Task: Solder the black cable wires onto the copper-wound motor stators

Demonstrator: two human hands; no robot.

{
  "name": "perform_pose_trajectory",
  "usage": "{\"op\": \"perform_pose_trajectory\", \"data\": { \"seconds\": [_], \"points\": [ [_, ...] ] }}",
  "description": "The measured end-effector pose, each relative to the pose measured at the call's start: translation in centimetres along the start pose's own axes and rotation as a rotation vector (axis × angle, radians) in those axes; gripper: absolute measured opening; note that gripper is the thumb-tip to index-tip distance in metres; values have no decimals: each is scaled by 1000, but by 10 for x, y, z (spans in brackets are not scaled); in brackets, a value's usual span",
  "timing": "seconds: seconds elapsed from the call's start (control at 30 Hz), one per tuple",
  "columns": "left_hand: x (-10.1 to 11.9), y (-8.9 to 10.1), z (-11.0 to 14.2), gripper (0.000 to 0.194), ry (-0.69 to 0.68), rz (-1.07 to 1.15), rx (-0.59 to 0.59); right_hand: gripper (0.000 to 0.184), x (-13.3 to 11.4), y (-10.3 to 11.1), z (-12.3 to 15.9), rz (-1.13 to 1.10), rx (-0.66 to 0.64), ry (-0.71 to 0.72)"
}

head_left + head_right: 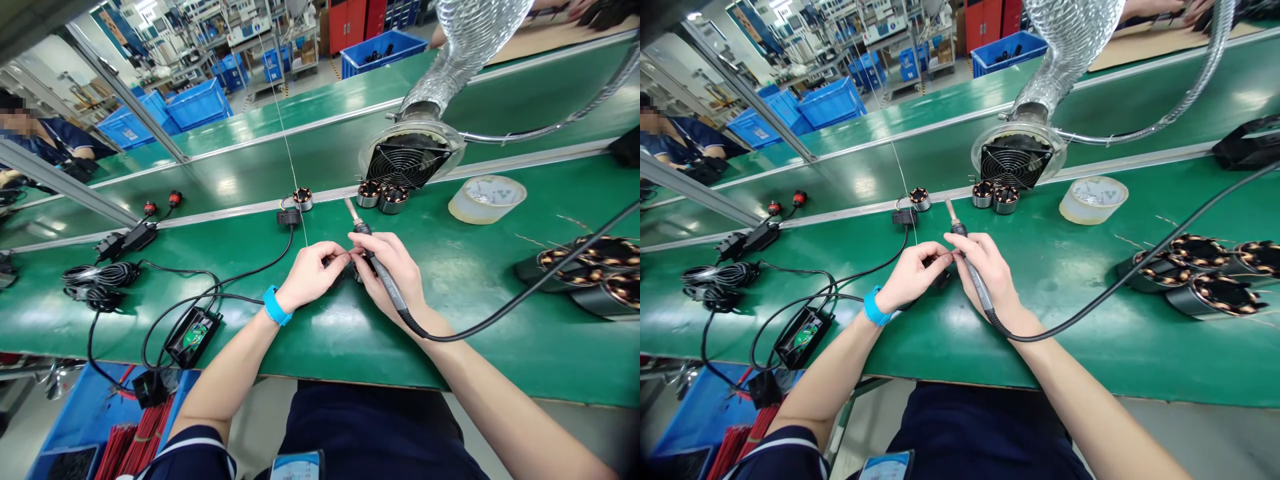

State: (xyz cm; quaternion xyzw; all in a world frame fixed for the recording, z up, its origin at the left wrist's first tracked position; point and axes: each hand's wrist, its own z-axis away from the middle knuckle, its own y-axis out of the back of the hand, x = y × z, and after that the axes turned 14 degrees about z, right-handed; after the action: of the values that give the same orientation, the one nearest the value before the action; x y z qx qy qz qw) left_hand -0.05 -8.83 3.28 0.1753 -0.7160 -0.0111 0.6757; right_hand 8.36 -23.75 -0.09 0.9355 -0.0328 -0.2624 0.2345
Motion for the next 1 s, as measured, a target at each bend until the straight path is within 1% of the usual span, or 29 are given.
{"op": "perform_pose_trajectory", "data": {
  "seconds": [0.13,0.3,0.4,0.5,0.67,0.77,0.87,0.9,0.97,1.0],
  "points": [
    [-1,4,1,27,49,59,-35,41,-2,0,2,35,55,17],
    [-1,8,1,31,145,189,-48,42,-5,2,4,20,37,2],
    [-4,8,-1,31,167,247,-41,41,-5,2,5,29,18,3],
    [-8,6,-2,33,183,303,-17,39,-4,1,7,54,4,8],
    [-13,-1,-4,34,181,349,93,39,-3,1,7,53,10,11],
    [-15,-5,-3,32,183,342,156,33,-5,6,4,19,71,-72],
    [-17,-8,-2,31,173,314,215,17,-4,14,5,-8,158,-246],
    [-17,-9,-2,31,168,300,230,16,-4,16,6,-14,187,-312],
    [-17,-10,-1,30,158,269,254,26,-3,20,11,-18,233,-402],
    [-17,-11,-1,30,151,256,264,31,-2,22,13,-11,244,-417]
  ]
}}
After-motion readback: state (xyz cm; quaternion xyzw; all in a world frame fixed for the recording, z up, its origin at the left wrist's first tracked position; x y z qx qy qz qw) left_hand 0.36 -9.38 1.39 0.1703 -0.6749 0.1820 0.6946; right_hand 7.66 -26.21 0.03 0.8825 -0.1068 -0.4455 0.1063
